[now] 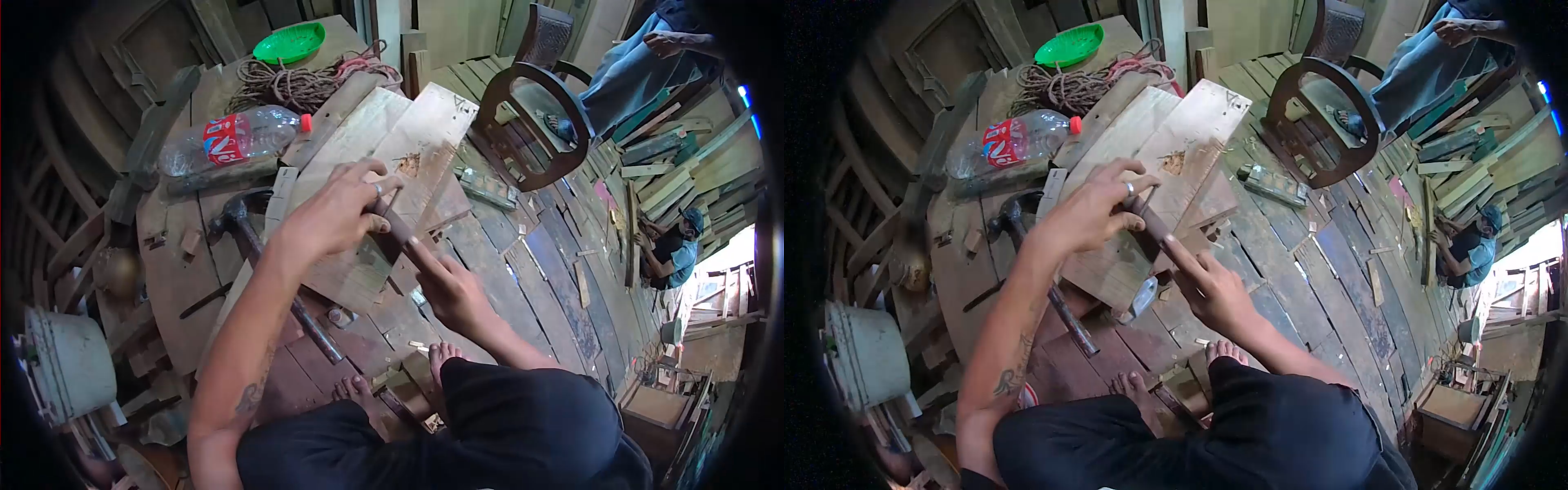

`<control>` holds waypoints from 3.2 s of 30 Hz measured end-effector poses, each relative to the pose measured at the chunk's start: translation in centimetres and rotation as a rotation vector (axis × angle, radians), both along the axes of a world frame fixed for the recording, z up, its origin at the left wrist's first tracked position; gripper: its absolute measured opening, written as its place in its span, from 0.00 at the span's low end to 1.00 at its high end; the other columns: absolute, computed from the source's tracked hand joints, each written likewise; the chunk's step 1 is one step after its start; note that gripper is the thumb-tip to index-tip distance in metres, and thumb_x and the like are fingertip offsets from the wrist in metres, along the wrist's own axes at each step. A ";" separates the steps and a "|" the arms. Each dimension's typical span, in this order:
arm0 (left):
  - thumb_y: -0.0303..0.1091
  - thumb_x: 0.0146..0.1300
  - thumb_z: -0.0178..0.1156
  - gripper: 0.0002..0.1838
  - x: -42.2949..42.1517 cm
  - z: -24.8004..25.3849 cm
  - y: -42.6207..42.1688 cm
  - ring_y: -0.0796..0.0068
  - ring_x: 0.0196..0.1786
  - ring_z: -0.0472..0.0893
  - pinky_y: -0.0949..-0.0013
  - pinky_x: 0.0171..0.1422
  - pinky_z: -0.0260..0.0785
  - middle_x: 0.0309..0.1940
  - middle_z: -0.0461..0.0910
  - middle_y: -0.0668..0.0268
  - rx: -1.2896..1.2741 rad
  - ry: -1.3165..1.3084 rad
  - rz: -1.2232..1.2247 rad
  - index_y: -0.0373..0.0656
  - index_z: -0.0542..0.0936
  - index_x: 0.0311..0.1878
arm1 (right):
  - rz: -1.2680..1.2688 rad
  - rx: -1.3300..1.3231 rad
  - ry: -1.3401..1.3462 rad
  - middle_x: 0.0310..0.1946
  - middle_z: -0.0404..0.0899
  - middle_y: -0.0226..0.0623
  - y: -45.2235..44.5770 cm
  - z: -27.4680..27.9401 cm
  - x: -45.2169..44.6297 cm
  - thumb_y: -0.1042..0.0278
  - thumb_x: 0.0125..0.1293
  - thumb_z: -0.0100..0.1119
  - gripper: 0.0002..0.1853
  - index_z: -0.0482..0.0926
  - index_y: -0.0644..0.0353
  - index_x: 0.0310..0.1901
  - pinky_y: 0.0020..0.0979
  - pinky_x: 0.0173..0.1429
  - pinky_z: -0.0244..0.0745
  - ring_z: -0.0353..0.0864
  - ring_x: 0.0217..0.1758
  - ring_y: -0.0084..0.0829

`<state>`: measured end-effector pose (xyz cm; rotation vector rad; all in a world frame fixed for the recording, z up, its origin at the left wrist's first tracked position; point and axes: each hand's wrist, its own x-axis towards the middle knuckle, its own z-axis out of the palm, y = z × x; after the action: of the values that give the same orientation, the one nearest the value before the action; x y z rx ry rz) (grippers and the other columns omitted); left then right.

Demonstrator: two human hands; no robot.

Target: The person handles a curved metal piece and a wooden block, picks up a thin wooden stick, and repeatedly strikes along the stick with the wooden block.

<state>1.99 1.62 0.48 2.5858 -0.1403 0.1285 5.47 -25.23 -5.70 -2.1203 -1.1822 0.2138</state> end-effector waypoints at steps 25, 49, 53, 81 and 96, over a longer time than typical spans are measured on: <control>0.31 0.64 0.70 0.35 -1.0 -0.5 1.3 0.52 0.56 0.80 0.53 0.60 0.73 0.55 0.77 0.55 -0.056 0.049 0.026 0.57 0.73 0.76 | -0.149 0.187 0.133 0.55 0.86 0.52 -1.4 0.1 -0.3 0.79 0.68 0.61 0.31 0.73 0.60 0.74 0.35 0.57 0.79 0.89 0.55 0.40; 0.29 0.64 0.68 0.32 -1.8 0.4 -0.5 0.48 0.42 0.82 0.51 0.52 0.73 0.33 0.82 0.51 -0.135 0.079 0.037 0.49 0.75 0.72 | -0.231 0.326 0.174 0.61 0.84 0.50 -3.1 -0.9 -0.6 0.76 0.73 0.61 0.27 0.72 0.65 0.73 0.33 0.65 0.77 0.85 0.63 0.36; 0.29 0.64 0.68 0.32 -1.9 0.9 -1.2 0.48 0.40 0.82 0.51 0.50 0.73 0.32 0.82 0.51 -0.126 0.062 0.031 0.48 0.74 0.73 | -0.204 0.332 0.156 0.62 0.84 0.52 -3.3 -1.5 -0.7 0.75 0.72 0.62 0.27 0.74 0.64 0.72 0.33 0.64 0.77 0.86 0.63 0.38; 0.33 0.64 0.71 0.31 -0.9 0.1 -1.3 0.59 0.35 0.82 0.57 0.46 0.74 0.31 0.84 0.55 -0.269 0.163 0.162 0.41 0.77 0.70 | -0.081 0.095 0.112 0.45 0.87 0.49 -4.8 -1.2 -0.8 0.78 0.66 0.64 0.30 0.76 0.62 0.71 0.32 0.50 0.78 0.87 0.43 0.35; 0.34 0.61 0.75 0.31 -0.7 -1.5 -0.1 0.55 0.63 0.79 0.58 0.68 0.71 0.64 0.77 0.56 -0.146 -0.040 0.057 0.43 0.75 0.66 | -0.021 0.008 0.114 0.42 0.85 0.50 -3.9 0.9 0.5 0.80 0.67 0.62 0.32 0.73 0.56 0.74 0.35 0.44 0.80 0.86 0.37 0.40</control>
<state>1.31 1.53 -1.03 2.4433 -0.0685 0.2038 5.94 -29.10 -4.75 -2.0832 -1.0926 0.3155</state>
